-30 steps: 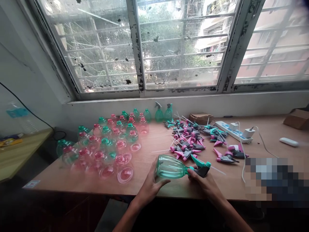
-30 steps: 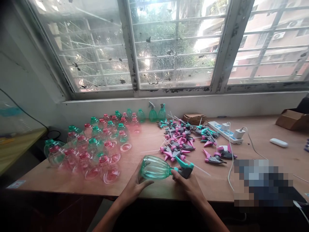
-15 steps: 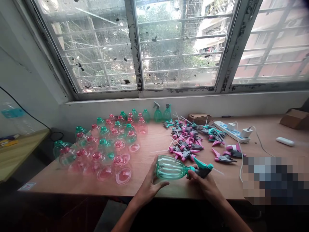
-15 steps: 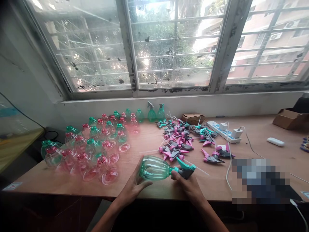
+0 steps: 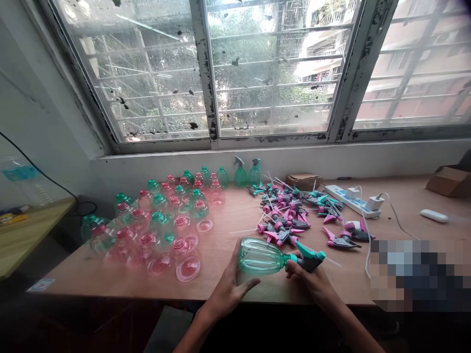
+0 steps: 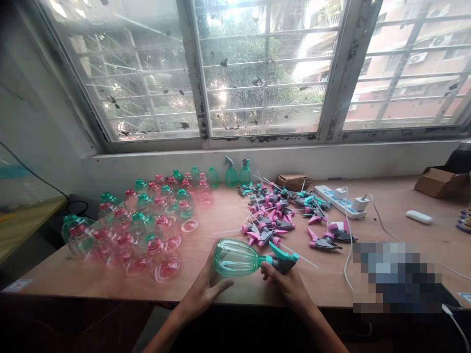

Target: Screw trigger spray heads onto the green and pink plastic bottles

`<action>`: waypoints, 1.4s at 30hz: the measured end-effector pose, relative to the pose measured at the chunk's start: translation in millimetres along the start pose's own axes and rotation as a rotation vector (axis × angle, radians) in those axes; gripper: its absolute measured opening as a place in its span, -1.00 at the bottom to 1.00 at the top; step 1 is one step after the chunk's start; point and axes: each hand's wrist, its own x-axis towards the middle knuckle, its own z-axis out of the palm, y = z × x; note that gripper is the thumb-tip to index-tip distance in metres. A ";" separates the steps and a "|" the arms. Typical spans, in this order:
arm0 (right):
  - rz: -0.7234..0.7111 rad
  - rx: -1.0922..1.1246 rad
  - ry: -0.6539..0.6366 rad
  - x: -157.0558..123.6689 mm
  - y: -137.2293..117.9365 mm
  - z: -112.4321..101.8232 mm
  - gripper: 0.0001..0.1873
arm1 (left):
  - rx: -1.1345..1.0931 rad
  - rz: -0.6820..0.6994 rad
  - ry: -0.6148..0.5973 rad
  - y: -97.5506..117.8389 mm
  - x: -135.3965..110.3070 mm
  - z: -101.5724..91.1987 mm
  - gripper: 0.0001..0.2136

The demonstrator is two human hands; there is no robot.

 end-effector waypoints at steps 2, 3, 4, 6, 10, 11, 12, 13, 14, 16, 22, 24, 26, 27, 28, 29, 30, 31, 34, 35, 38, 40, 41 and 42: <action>-0.008 0.003 -0.035 -0.5 -1.0 -0.4 -0.69 | -0.007 -0.020 -0.014 1.8 0.9 -0.5 -0.16; -0.009 0.013 -0.054 -0.7 -1.8 -0.3 -0.70 | -0.006 -0.024 -0.016 3.0 1.8 -0.8 -0.20; -0.011 0.029 -0.064 -0.9 -2.5 0.0 -0.71 | -0.002 -0.022 -0.018 3.9 2.6 -1.0 -0.23; -0.008 0.059 -0.062 -0.9 -3.4 0.8 -0.71 | 0.023 0.005 -0.005 3.3 3.7 -0.8 -0.23; -0.005 0.096 -0.047 -0.3 -3.5 1.9 -0.71 | 0.061 0.045 0.036 -3.5 2.4 1.8 -0.18; -0.002 0.097 -0.052 -0.5 -3.6 1.9 -0.71 | 0.054 0.033 0.034 -4.3 1.9 2.3 -0.16; -0.001 0.097 -0.054 -0.7 -3.8 1.8 -0.71 | 0.044 0.016 0.032 -4.4 1.6 2.4 -0.13; 0.000 0.093 -0.057 -1.1 -4.0 1.7 -0.71 | 0.031 -0.002 0.033 -3.6 1.5 2.3 -0.12; 0.000 0.088 -0.062 -1.5 -4.2 1.5 -0.71 | 0.018 -0.017 0.033 -2.3 1.7 2.1 -0.13; -0.004 0.085 -0.067 -2.1 -4.3 1.2 -0.72 | 0.008 -0.022 0.028 0.7 2.6 1.5 -0.23; 0.001 0.134 -0.024 -0.6 -0.8 1.3 -0.73 | 0.060 0.050 0.057 0.1 2.5 3.3 -0.27; -0.007 0.140 -0.028 0.0 0.4 1.4 -0.74 | 0.052 0.041 0.049 0.3 2.2 3.6 -0.23; -0.014 0.140 -0.040 0.2 0.7 1.5 -0.74 | 0.048 0.022 0.038 1.9 2.8 2.9 -0.22; -0.016 0.137 -0.045 0.1 0.6 1.5 -0.73 | 0.044 0.015 0.032 2.7 3.3 2.3 -0.25; -0.016 0.134 -0.046 0.0 0.4 1.5 -0.73 | 0.044 0.012 0.031 3.2 3.9 1.8 -0.28; -0.015 0.131 -0.042 -0.1 0.1 1.5 -0.72 | 0.050 0.013 0.035 3.1 4.5 1.4 -0.31; -0.013 0.128 -0.034 -0.2 -0.1 1.5 -0.72 | 0.059 0.019 0.044 2.6 4.8 1.2 -0.32; -0.011 0.126 -0.027 -0.3 -0.2 1.4 -0.72 | 0.065 0.029 0.057 1.7 5.0 1.3 -0.32; -0.008 0.133 -0.007 -0.6 -0.1 1.3 -0.74 | 0.066 0.060 0.067 -0.1 4.9 2.3 -0.32; -0.007 0.135 -0.003 -0.6 0.0 1.3 -0.74 | 0.064 0.062 0.055 0.4 4.8 2.6 -0.32; -0.014 0.128 -0.005 -0.6 0.1 1.7 -0.75 | 0.067 0.041 0.035 4.7 5.2 2.2 -0.28; -0.027 0.121 -0.019 -0.3 -0.1 2.3 -0.76 | 0.058 0.032 0.033 7.1 5.8 1.3 -0.31; -0.031 0.130 -0.023 0.1 -0.3 2.5 -0.76 | 0.055 0.033 0.030 7.3 6.0 1.1 -0.34; -0.031 0.144 -0.024 0.5 -0.5 2.7 -0.76 | 0.055 0.038 0.027 6.7 6.0 1.0 -0.35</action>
